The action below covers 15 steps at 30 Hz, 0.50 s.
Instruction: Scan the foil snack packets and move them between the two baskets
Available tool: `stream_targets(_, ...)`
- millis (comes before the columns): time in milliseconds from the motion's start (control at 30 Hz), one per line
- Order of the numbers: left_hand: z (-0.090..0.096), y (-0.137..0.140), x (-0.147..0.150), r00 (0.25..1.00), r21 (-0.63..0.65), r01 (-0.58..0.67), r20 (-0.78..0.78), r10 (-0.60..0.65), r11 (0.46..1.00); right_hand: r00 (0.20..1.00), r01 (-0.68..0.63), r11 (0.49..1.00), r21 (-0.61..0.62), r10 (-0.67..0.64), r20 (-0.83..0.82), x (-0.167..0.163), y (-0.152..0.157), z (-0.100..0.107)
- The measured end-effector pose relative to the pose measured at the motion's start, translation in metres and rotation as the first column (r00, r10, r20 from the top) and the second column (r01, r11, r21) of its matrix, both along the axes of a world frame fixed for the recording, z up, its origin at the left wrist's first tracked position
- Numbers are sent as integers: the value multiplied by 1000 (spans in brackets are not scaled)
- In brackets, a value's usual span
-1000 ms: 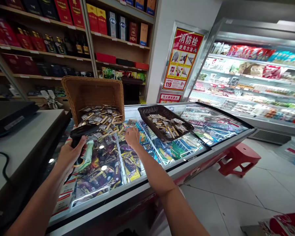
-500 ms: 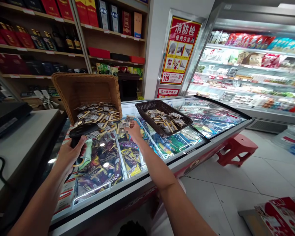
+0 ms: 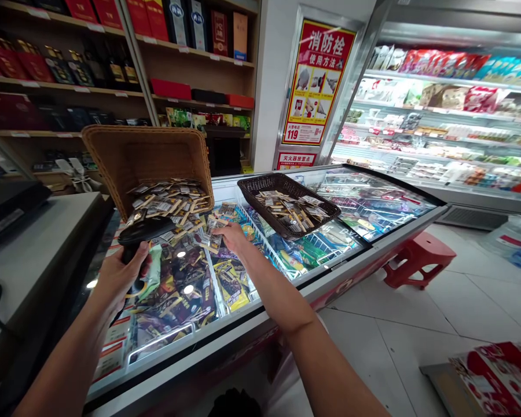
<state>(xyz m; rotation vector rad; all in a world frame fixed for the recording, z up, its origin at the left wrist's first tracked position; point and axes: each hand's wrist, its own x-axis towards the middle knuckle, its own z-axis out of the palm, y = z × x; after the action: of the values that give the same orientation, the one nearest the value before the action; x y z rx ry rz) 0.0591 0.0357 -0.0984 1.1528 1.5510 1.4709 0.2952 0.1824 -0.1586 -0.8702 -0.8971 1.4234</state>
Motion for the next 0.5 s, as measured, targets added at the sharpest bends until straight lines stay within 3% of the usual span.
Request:
stream_targets(67, 1, 0, 0, 1000, -7, -17, 0, 17, 1000, 977, 33, 995, 95, -52, 205, -1, -3, -1)
stream_targets(133, 2, 0, 0, 999, -10, -44, -8, 44, 999, 885, 0, 967, 253, -118, 451, -2, -7, -2)
stream_targets(233, 2, 1, 0, 998, -16, -48, -30, 47, 999, 601, -155, 931, 330, -176, 779, -4, -13, -5)
stream_targets(300, 1, 1, 0, 999, -17, -29, -30, 28, 999, 423, -192, 933, 303, -200, 884, -5, -16, -7)
stream_targets(333, 1, 1, 0, 999, -16, -24, -27, 23, 1000, 374, -189, 933, 305, -219, 901, -5, -17, -6)
stream_targets(400, 0, 1, 0, 1000, -12, -25, -20, 24, 1000, 376, -167, 924, 345, -264, 888, 0, -16, -2)
stream_targets(500, 0, 1, 0, 999, -3, -30, -24, 30, 1000, 529, -80, 906, 415, -315, 788, 11, -8, 5)
